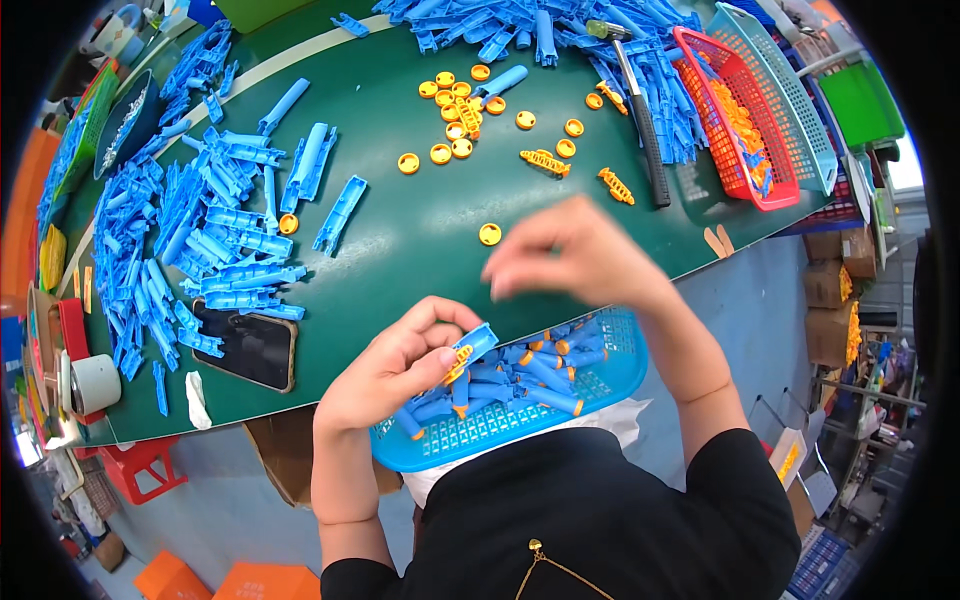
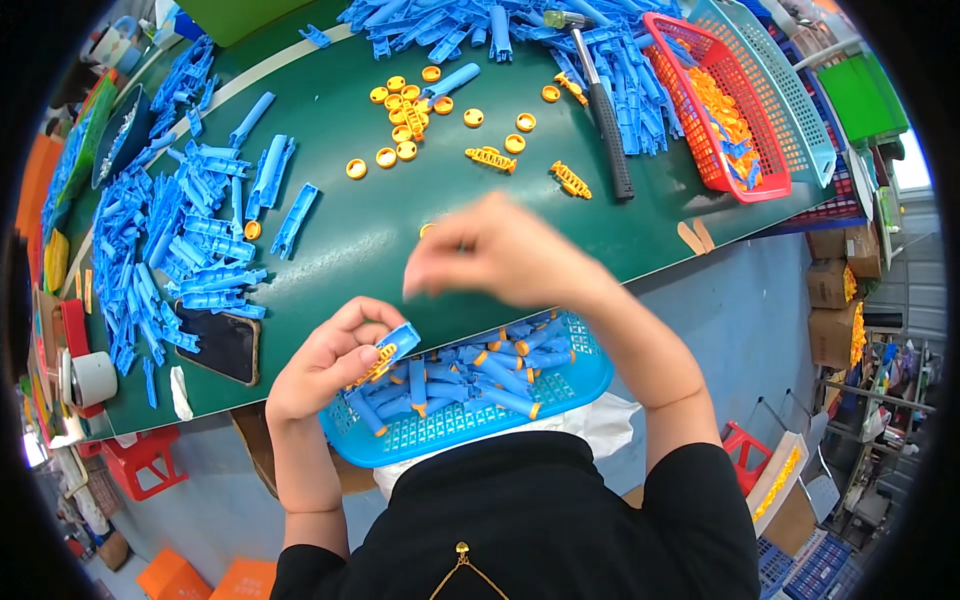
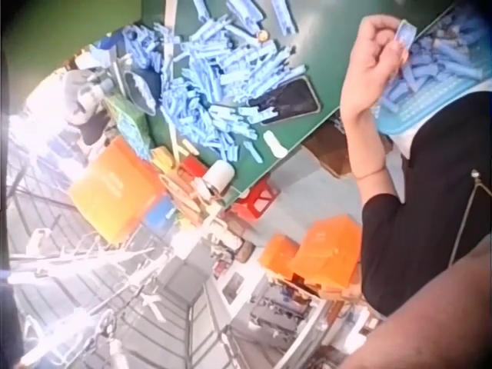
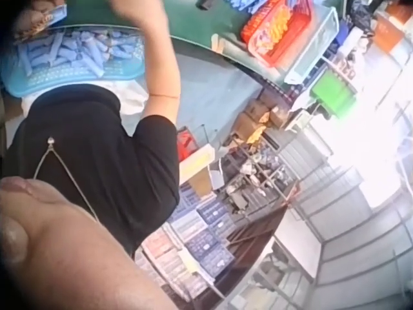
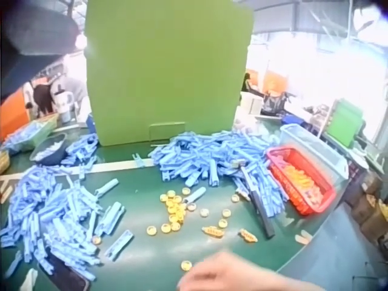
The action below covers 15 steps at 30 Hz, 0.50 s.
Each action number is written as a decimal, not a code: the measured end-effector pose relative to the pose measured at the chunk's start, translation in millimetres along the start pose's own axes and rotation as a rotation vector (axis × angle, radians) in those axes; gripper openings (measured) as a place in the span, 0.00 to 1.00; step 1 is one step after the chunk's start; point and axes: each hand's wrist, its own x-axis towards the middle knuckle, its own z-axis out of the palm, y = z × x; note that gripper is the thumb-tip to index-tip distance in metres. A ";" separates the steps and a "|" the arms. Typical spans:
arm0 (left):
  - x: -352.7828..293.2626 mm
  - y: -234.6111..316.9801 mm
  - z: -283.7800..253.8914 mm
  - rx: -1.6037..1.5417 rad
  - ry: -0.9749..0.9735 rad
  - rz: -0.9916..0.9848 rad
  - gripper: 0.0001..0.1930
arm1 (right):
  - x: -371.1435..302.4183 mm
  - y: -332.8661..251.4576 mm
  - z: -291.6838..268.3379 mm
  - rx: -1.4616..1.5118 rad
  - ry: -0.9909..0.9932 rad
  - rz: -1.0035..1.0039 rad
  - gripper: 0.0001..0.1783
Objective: Assembling blue plastic toy parts by snapping on yellow components at a factory workbench.
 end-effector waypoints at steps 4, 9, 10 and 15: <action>18.2 2.8 2.2 -0.103 -0.144 -0.040 0.20 | 35.4 48.9 -48.4 -0.585 0.480 -0.023 0.08; 43.6 6.6 12.9 -0.407 -0.054 0.005 0.14 | 75.0 80.4 -58.8 -0.897 0.533 -0.159 0.07; 47.9 4.1 12.7 -0.384 0.049 0.045 0.15 | 78.1 81.7 -59.4 -0.902 0.498 -0.148 0.07; 52.0 -7.3 4.6 -0.507 0.185 0.147 0.19 | 64.5 64.2 -45.0 -0.770 0.396 -0.083 0.06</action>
